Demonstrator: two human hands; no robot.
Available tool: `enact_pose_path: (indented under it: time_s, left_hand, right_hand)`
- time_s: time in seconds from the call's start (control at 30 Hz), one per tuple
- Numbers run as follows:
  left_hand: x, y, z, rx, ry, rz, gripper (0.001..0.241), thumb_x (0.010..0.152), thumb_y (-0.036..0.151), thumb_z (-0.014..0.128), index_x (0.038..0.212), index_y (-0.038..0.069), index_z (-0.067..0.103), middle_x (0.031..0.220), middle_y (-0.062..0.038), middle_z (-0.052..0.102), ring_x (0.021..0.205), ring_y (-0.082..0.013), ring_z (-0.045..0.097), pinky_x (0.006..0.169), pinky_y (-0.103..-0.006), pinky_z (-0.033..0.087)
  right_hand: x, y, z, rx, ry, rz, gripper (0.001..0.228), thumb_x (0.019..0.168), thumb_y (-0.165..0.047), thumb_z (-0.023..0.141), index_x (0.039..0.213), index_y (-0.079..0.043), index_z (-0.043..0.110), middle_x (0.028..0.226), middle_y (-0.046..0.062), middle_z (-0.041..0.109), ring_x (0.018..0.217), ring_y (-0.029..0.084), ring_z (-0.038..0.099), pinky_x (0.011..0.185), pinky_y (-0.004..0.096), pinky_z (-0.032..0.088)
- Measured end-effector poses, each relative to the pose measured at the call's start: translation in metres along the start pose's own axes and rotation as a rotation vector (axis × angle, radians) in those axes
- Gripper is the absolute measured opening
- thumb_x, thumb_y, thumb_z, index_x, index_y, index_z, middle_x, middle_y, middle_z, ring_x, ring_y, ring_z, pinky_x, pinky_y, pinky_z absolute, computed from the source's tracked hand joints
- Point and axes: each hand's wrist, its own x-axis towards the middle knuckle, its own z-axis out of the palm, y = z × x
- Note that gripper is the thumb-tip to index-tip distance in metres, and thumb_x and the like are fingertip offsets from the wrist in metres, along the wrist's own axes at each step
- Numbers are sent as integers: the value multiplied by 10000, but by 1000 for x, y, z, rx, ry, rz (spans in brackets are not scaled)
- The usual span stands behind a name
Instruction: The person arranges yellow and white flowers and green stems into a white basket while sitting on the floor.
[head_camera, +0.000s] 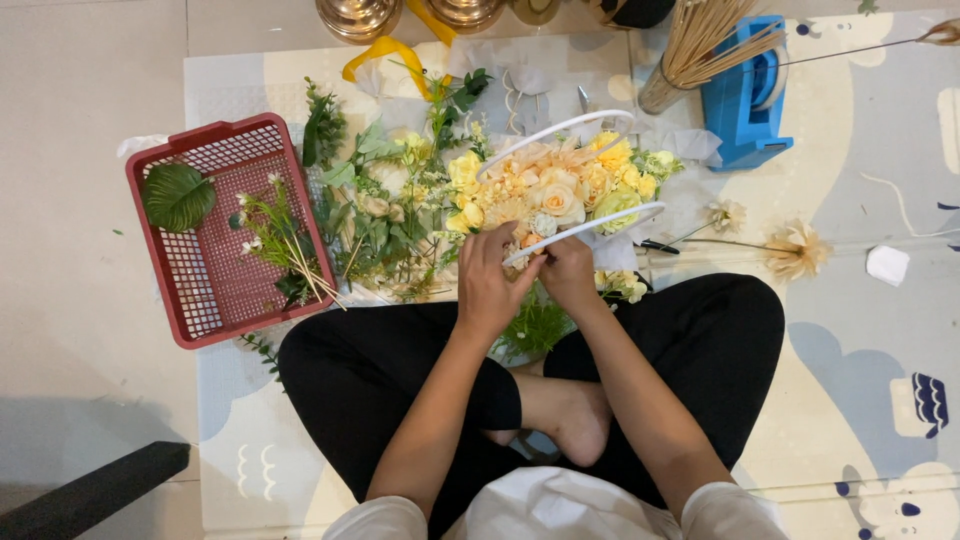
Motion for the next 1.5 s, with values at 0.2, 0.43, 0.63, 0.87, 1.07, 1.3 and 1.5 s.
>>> enact_pose_path:
  time_s: [0.2,0.43,0.63,0.87,1.07,1.3,1.5]
  left_hand:
    - [-15,-17,-5,12,46,108,348,783,61,697,1088,32,533,955,-78,539,912,-252,536,815,-362,450]
    - [-6,-3,-20,-30,8,35,356,729,106,762,1037,26,603,950,-111,631,922,-266,567,839,-402,445]
    - [-21,-12,-40,-132,91,31,337,724,98,717,1022,72,560,967,-74,569,928,-287,533,832,-417,425]
    - [-41,-11,-32,137,13,87,173,790,148,695,961,153,674,974,-15,589,934,-207,526,801,-355,404]
    - [-44,-7,-30,163,9,83,174,782,166,693,952,137,679,1020,-31,622,937,-220,543,794,-346,426]
    - [-42,-9,-27,70,-11,76,113,813,49,651,920,76,677,996,-78,585,965,-235,541,849,-352,448]
    - [-36,-13,-53,18,94,55,128,802,63,666,929,71,679,1009,-97,603,945,-281,562,855,-414,450]
  right_hand:
    - [0,-20,-9,169,125,30,101,737,-67,757,810,-63,686,729,88,634,722,306,626,604,347,507]
    - [23,-98,-59,212,145,81,138,766,7,726,880,-2,649,774,126,615,762,322,630,651,362,534]
    - [9,-127,-84,199,156,68,158,813,121,591,957,56,583,857,151,579,798,335,623,681,397,545]
    - [15,-142,-71,39,63,-151,120,793,6,691,912,3,693,873,130,603,795,272,599,659,336,524]
    - [8,-136,-69,29,132,-66,85,842,7,658,922,33,651,856,115,578,752,258,605,620,326,545]
    - [8,-144,-68,38,58,-48,81,891,8,594,939,35,654,867,108,549,743,272,606,610,339,553]
    - [8,-149,-84,128,85,21,161,938,-45,531,962,47,662,873,132,566,741,295,616,607,347,533]
